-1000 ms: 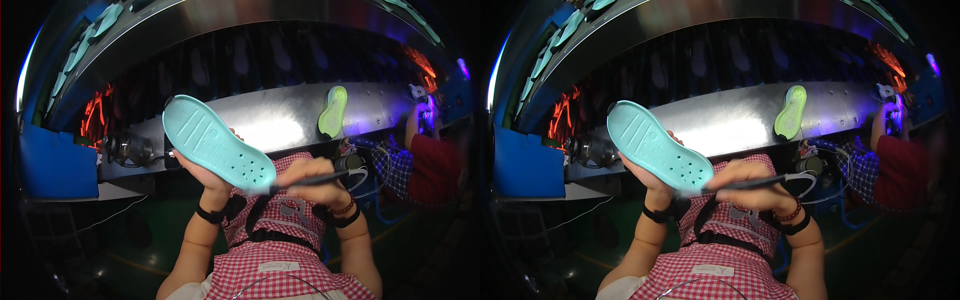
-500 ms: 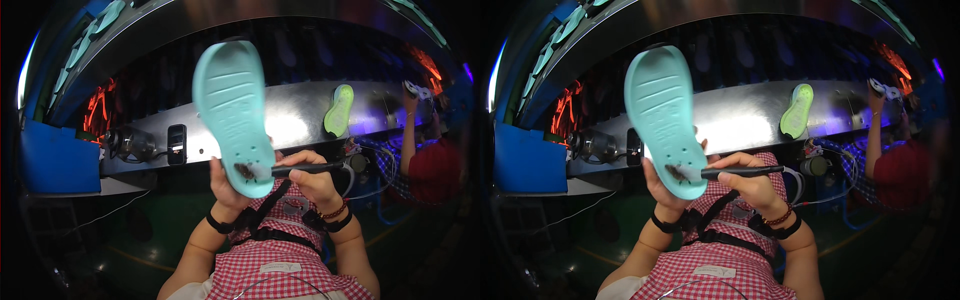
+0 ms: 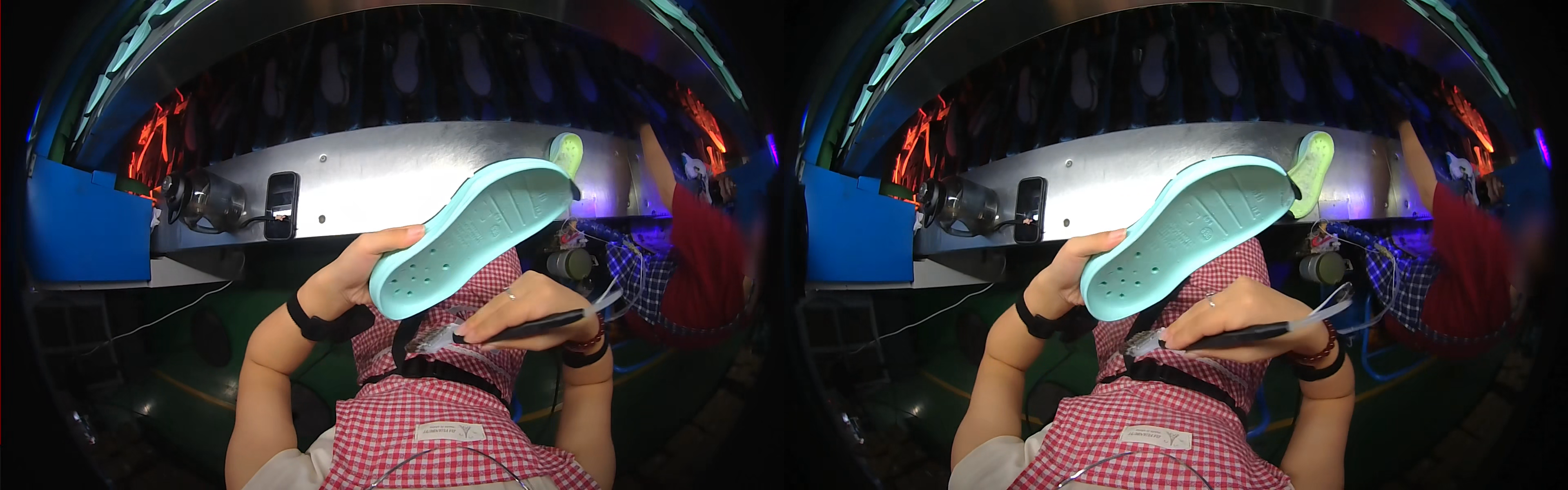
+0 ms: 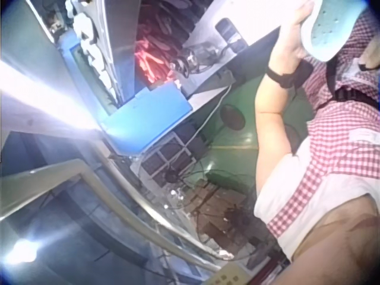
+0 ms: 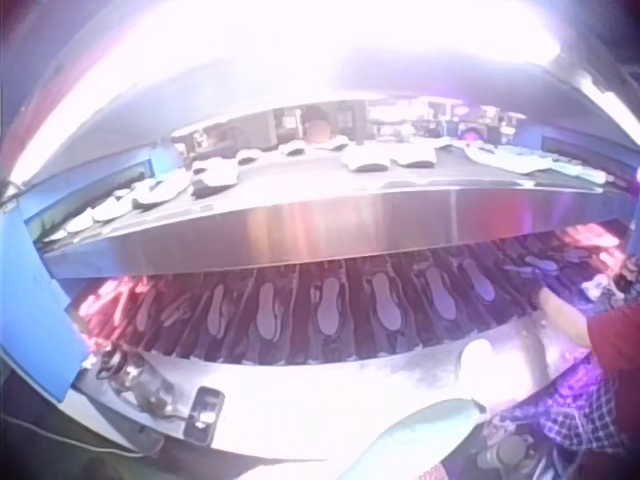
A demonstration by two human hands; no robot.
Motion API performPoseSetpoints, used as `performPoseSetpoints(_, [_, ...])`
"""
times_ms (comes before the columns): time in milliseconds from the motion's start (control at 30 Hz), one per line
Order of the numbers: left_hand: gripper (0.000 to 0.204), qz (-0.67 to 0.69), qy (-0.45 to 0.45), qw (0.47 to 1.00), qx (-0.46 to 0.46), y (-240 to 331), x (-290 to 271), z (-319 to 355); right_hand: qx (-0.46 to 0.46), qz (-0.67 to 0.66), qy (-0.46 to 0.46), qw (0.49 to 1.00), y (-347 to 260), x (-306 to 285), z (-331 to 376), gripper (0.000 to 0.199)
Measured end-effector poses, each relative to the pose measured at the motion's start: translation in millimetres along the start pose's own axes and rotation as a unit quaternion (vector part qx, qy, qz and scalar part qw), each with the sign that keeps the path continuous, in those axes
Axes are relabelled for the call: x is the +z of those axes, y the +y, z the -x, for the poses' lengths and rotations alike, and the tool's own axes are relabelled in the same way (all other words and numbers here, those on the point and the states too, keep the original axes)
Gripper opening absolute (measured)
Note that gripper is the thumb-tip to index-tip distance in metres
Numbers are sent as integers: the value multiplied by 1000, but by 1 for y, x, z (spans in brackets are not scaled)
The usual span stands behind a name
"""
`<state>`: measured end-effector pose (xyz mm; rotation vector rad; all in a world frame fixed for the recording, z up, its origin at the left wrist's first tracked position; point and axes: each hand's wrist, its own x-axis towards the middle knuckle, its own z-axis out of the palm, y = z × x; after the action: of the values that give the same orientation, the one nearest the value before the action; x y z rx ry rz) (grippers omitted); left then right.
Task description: Apply adhesive to the inner surface of shoe soles using a brush before placement on an assembly line.
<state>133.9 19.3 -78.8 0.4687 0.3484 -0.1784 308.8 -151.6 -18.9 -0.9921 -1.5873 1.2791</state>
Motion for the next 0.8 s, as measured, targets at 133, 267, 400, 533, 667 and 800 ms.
performPoseSetpoints(133, [57, -32, -12, 999, -41, 6, 9, 4, -22, 50, 103, 993, 1, -7, -6, 17])
performPoseSetpoints(267, [60, -144, 1, 988, -47, 7, 11, 9, -20, 74, 5, 997, -9, -13, -3, 15])
performPoseSetpoints(400, [67, -112, 66, 991, -27, 17, 29, 17, -14, 96, 98, 990, -5, -16, -1, 16])
performPoseSetpoints(533, [62, -186, 25, 982, 22, 15, 11, 25, 18, 101, 24, 994, -11, -12, 7, 16])
performPoseSetpoints(667, [60, -154, 85, 983, 43, 23, 22, 38, -11, 126, 197, 972, -10, -11, 5, 23])
performPoseSetpoints(800, [64, -203, 112, 968, 92, 28, 25, 45, -1, 123, 147, 982, 6, -7, 11, 18])
